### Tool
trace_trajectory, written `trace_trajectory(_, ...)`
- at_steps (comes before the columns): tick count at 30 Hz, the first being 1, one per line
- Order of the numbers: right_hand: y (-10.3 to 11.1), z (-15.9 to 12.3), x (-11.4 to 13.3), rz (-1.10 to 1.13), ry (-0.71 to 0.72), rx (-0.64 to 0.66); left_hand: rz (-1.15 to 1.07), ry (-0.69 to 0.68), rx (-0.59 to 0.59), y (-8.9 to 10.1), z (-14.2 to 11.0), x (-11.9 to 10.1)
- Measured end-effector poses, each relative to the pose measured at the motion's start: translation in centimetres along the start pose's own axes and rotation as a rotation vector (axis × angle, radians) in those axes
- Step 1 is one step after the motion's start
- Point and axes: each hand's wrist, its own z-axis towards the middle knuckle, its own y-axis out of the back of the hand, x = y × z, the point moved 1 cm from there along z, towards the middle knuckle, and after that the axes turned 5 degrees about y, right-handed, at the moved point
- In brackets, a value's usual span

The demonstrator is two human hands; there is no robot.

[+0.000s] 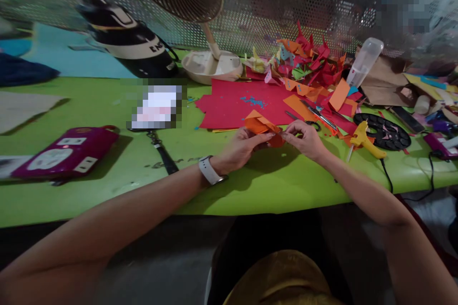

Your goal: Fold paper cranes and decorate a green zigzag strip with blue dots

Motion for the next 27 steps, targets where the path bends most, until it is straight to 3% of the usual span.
trace_trajectory(27, 0.27, 0.17, -0.24, -0.029, 0.007, 0.024, -0.042, 0.048, 0.021, 0.08, 0.33, 0.18)
